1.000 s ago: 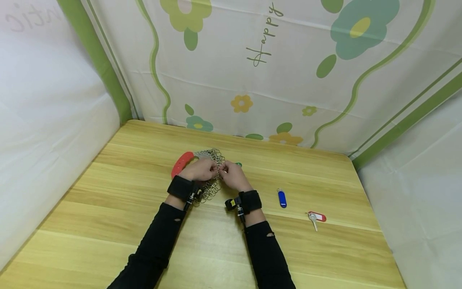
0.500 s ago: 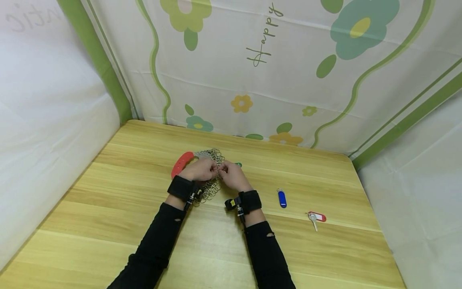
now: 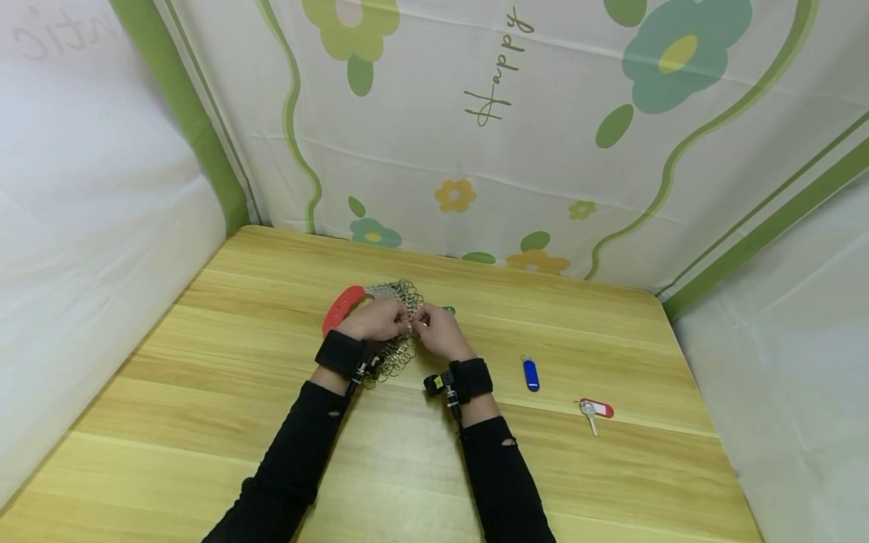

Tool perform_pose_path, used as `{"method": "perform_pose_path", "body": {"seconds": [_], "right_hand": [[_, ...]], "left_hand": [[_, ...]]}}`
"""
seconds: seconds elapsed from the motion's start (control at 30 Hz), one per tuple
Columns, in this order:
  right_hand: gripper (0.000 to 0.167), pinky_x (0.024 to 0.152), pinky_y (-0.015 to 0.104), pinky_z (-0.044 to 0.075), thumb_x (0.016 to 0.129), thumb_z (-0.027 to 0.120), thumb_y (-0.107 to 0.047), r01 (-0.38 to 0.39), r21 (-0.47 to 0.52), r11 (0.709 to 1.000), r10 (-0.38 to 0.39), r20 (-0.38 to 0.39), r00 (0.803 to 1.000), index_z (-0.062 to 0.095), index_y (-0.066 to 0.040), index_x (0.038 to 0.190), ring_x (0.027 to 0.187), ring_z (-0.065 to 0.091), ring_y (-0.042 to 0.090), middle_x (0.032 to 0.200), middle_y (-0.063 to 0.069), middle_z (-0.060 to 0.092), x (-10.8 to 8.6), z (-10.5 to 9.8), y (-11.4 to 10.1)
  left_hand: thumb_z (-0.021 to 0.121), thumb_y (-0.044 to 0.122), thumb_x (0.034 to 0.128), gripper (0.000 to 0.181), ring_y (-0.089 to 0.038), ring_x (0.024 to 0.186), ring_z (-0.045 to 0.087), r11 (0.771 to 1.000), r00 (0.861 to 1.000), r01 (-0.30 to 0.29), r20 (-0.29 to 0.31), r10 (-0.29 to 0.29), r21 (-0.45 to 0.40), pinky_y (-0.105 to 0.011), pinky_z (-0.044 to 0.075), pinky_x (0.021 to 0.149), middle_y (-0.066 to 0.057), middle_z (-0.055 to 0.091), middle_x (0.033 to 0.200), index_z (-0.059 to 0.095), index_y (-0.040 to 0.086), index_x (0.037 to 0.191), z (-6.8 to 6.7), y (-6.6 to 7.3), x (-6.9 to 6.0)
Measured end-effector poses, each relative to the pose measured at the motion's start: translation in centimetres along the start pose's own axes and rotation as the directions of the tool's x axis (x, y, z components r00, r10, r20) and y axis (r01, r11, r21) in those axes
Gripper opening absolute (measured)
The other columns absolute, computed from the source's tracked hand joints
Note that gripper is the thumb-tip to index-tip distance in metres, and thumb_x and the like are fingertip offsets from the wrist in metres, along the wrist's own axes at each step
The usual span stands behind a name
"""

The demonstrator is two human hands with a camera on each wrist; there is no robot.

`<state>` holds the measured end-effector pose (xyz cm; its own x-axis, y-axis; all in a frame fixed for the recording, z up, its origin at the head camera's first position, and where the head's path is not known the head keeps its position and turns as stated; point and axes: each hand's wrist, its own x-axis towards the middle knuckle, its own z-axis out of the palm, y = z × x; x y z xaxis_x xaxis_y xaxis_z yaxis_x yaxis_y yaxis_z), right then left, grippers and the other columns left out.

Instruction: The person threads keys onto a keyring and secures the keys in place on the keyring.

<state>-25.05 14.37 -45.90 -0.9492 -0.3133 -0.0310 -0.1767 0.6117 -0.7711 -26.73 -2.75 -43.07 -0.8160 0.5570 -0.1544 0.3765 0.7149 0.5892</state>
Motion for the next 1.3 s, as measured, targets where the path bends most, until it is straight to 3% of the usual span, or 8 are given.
{"method": "perform_pose_path", "body": {"seconds": [0.37,0.57,0.7,0.9,1.3], "right_hand": [[0.006,0.056,0.029,0.042,0.096,0.056,-0.012,0.028,-0.024,0.999,-0.028,0.036,0.999,0.061,-0.010,0.093,0.062,0.054,0.017,0.081,0.005,0.062,0.08,-0.04,0.05],[0.006,0.055,0.029,0.042,0.096,0.056,-0.012,0.027,-0.015,1.000,-0.027,0.025,0.999,0.060,-0.009,0.093,0.059,0.053,0.017,0.080,0.008,0.062,0.09,-0.02,0.03],[0.007,0.053,0.029,0.041,0.096,0.055,-0.012,0.013,-0.005,1.000,-0.013,0.011,1.000,0.059,-0.008,0.093,0.057,0.052,0.017,0.077,0.009,0.061,0.06,0.06,0.02],[0.006,0.054,0.029,0.041,0.096,0.055,-0.012,-0.031,-0.008,0.999,0.031,-0.012,0.999,0.059,-0.008,0.095,0.059,0.053,0.017,0.079,0.008,0.061,-0.03,0.03,-0.02],[0.007,0.054,0.028,0.042,0.096,0.056,-0.013,-0.014,-0.026,1.000,0.013,-0.007,1.000,0.060,-0.008,0.092,0.059,0.053,0.017,0.078,0.007,0.062,0.09,0.03,0.02]], "left_hand": [[0.053,0.008,0.0948,0.037,-0.012,0.045,0.041,1.000,1.000,-0.006,-0.011,0.006,0.018,-0.023,0.033,0.049,0.001,0.038,0.052,0.045,0.013,0.059,0.07,0.18,0.09],[0.055,0.011,0.0946,0.037,-0.013,0.042,0.046,1.000,1.000,0.015,-0.008,-0.015,-0.009,-0.023,0.036,0.045,0.001,0.041,0.051,0.046,0.013,0.059,0.08,0.23,0.15],[0.055,0.010,0.0935,0.039,-0.013,0.041,0.043,1.000,1.000,-0.004,-0.008,0.004,-0.014,-0.023,0.033,0.045,0.002,0.037,0.050,0.045,0.014,0.056,0.08,0.17,0.14],[0.053,0.006,0.0924,0.038,-0.012,0.042,0.040,1.000,1.000,-0.020,0.001,0.020,0.001,-0.022,0.032,0.047,0.002,0.035,0.050,0.044,0.015,0.056,0.11,-0.03,0.22],[0.054,0.013,0.0958,0.038,-0.013,0.044,0.043,0.997,1.000,-0.023,-0.005,0.023,0.079,-0.023,0.033,0.052,0.002,0.039,0.051,0.044,0.014,0.059,0.17,0.03,0.35]]}}
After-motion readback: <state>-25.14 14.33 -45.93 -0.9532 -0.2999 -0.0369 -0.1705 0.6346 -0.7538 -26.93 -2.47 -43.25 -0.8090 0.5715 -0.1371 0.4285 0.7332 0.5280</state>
